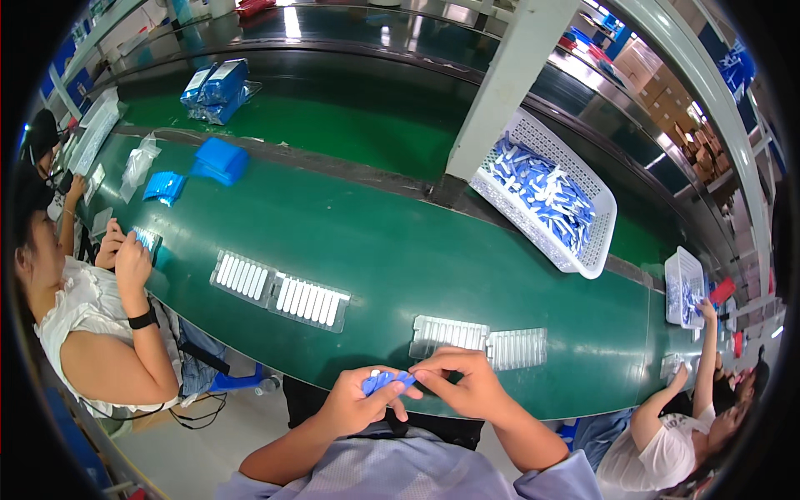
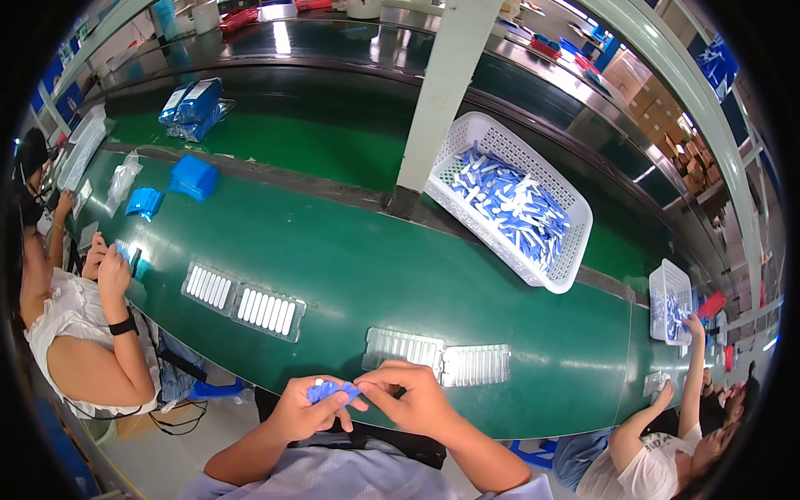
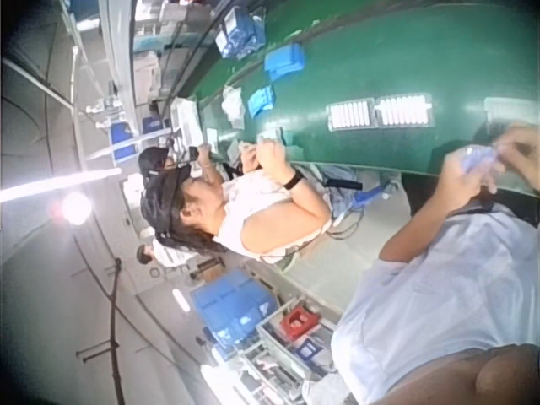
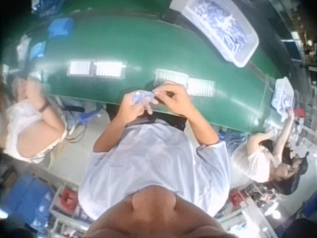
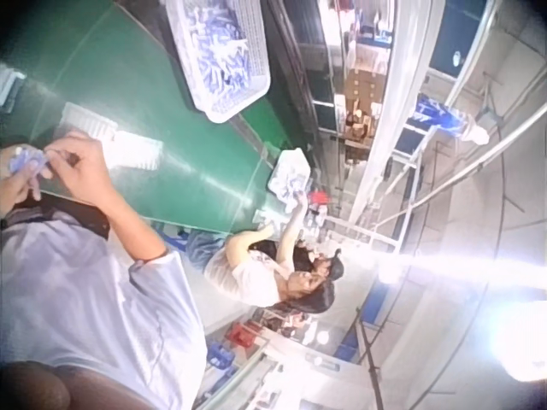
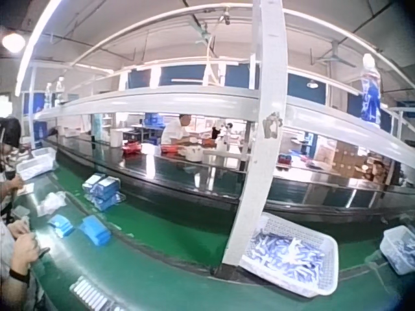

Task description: The person takes components from a basket and inserts them by hand into the slots of plastic blister trays on the assembly line.

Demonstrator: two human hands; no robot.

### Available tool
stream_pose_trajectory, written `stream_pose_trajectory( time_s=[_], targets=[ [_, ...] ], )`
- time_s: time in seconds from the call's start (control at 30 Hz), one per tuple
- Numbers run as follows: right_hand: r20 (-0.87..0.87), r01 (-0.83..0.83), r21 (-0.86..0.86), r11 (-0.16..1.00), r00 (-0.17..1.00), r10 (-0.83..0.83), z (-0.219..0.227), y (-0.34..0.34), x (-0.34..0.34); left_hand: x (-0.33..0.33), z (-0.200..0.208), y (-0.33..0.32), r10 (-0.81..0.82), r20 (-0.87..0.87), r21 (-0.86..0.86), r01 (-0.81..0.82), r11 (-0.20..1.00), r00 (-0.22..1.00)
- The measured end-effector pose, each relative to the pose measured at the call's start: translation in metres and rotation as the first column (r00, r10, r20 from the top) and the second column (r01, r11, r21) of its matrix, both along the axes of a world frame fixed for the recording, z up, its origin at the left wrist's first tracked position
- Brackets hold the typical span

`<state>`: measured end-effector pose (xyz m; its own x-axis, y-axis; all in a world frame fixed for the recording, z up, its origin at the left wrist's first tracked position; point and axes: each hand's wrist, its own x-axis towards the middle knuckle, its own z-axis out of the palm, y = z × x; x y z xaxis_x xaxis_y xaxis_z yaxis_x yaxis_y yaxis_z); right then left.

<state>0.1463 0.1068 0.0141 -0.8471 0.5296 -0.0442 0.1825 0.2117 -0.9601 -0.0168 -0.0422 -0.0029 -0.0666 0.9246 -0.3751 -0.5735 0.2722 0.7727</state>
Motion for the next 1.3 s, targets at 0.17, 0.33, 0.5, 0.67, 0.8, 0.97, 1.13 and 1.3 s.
stream_pose_trajectory(
  time_s=[0.17, 0.33, 0.5, 0.67, 0.8, 0.97, 1.13, 1.3],
  targets=[
    [0.053, -0.035, -0.443, 0.896, 0.997, 0.065, -0.001, 0.005, -0.005, -0.002, -0.002, -0.004, 0.040, -0.004, -0.010, -0.040, 0.999, 0.999],
    [0.142, -0.028, -0.243, 0.970, 0.988, 0.064, 0.010, 0.008, -0.011, -0.001, -0.002, -0.001, 0.053, -0.041, -0.014, -0.053, 0.998, 0.998],
    [0.011, 0.171, -0.392, 0.904, 0.983, -0.182, -0.007, 0.040, -0.010, -0.006, -0.003, 0.002, 0.080, -0.044, -0.013, -0.081, 0.997, 0.996],
    [0.201, 0.032, -0.353, 0.935, 0.979, 0.043, 0.010, 0.065, -0.020, -0.010, -0.007, 0.004, 0.107, -0.030, -0.047, -0.109, 0.993, 0.994],
    [0.196, -0.019, -0.442, 0.897, 0.973, 0.118, 0.024, 0.052, -0.024, -0.008, 0.000, 0.005, 0.113, 0.092, -0.049, -0.109, 0.993, 0.989],
    [0.144, -0.013, -0.287, 0.958, 0.988, 0.056, 0.012, 0.036, -0.020, -0.004, -0.002, 0.009, 0.033, 0.144, -0.030, -0.029, 0.999, 0.989],
    [-0.017, 0.226, -0.443, 0.868, 0.965, -0.260, 0.007, 0.070, -0.021, -0.007, 0.004, 0.009, 0.069, -0.015, -0.072, -0.070, 0.995, 0.998],
    [0.145, -0.142, -0.206, 0.968, 0.974, 0.174, 0.009, 0.082, -0.026, -0.006, -0.004, 0.011, 0.124, -0.131, -0.027, -0.129, 0.991, 0.984]
  ],
)
